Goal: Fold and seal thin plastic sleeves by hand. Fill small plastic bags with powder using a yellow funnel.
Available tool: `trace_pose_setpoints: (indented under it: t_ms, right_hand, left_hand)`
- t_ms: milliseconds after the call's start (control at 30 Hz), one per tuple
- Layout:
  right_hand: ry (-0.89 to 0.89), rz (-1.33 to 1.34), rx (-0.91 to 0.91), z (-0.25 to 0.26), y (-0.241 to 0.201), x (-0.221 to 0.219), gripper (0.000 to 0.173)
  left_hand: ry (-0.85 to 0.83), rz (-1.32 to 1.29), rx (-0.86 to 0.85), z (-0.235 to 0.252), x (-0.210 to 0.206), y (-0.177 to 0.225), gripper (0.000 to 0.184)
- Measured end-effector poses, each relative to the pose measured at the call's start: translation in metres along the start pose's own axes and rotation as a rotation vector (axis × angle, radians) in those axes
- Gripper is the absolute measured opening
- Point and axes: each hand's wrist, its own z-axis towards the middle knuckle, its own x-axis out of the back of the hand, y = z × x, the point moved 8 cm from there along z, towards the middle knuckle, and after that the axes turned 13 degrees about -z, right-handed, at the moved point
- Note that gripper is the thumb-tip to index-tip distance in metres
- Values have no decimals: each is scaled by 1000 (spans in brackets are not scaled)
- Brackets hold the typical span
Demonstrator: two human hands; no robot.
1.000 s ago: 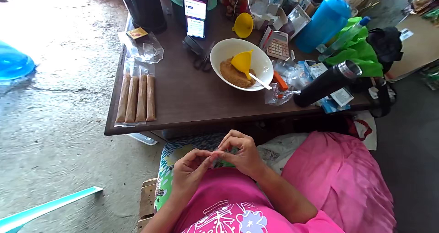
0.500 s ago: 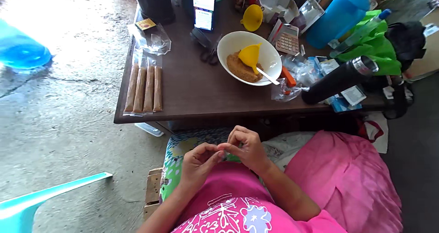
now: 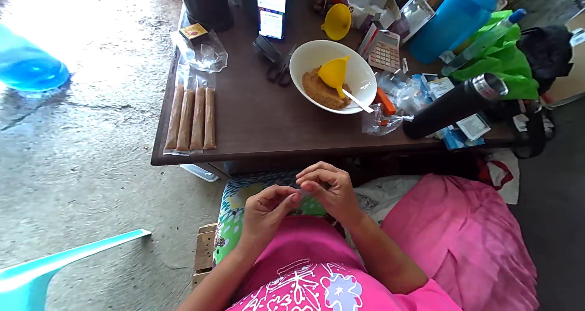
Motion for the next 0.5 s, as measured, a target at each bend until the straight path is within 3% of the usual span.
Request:
trace_pose_setpoints:
  t_ms: [100,233,333,500]
  right_hand:
    - [-65,15,-34,0,4,4,41]
    - [-146,-36,-45,-1,1,-2,30]
    - [-101,-8,-35,1,-1,-3,15]
    - [-88,-3,-32,5,-2,-2,15]
  left_hand:
    - [33,3,-32,2,5,3,8]
    - [62,-1,-62,4,7,6,8]
    - [52,-7,-54,5,6,5,8]
    - [-34,-17,-35,10,3,5,16]
